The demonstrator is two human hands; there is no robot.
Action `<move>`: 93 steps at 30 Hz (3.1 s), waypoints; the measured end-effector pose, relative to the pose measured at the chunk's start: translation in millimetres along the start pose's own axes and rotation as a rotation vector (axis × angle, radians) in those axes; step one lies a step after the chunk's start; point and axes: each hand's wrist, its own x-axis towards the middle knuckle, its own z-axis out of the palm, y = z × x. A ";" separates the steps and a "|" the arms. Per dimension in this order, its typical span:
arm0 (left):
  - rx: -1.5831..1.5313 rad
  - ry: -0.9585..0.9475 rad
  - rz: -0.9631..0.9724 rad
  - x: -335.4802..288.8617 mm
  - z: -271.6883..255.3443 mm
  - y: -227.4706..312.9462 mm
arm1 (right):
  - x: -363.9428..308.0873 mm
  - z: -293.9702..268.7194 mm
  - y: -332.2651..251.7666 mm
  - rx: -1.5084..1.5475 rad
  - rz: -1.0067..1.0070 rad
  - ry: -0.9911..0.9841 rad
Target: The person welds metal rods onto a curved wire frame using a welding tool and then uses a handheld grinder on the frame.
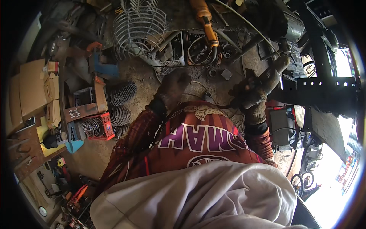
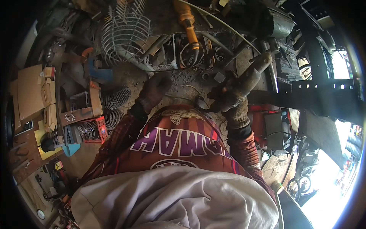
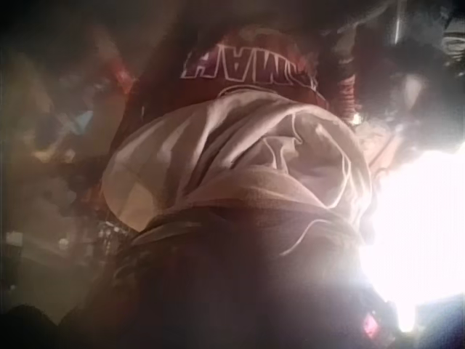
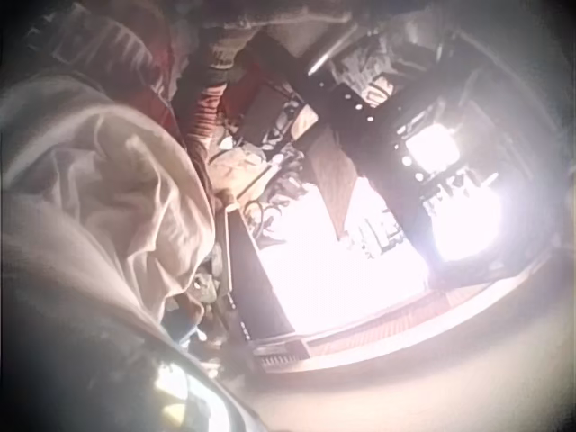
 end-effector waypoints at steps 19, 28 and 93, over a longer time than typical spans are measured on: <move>0.796 0.214 -0.335 222.6 11.0 34.6 | 56.9 -72.0 -5.2 0.071 0.001 -0.098; 0.836 0.075 -0.600 212.3 4.7 53.6 | 73.1 -66.7 -24.5 0.335 0.229 -0.169; 0.842 0.447 -0.007 13.0 -117.5 23.7 | 45.7 -10.4 48.8 -0.161 0.134 -0.008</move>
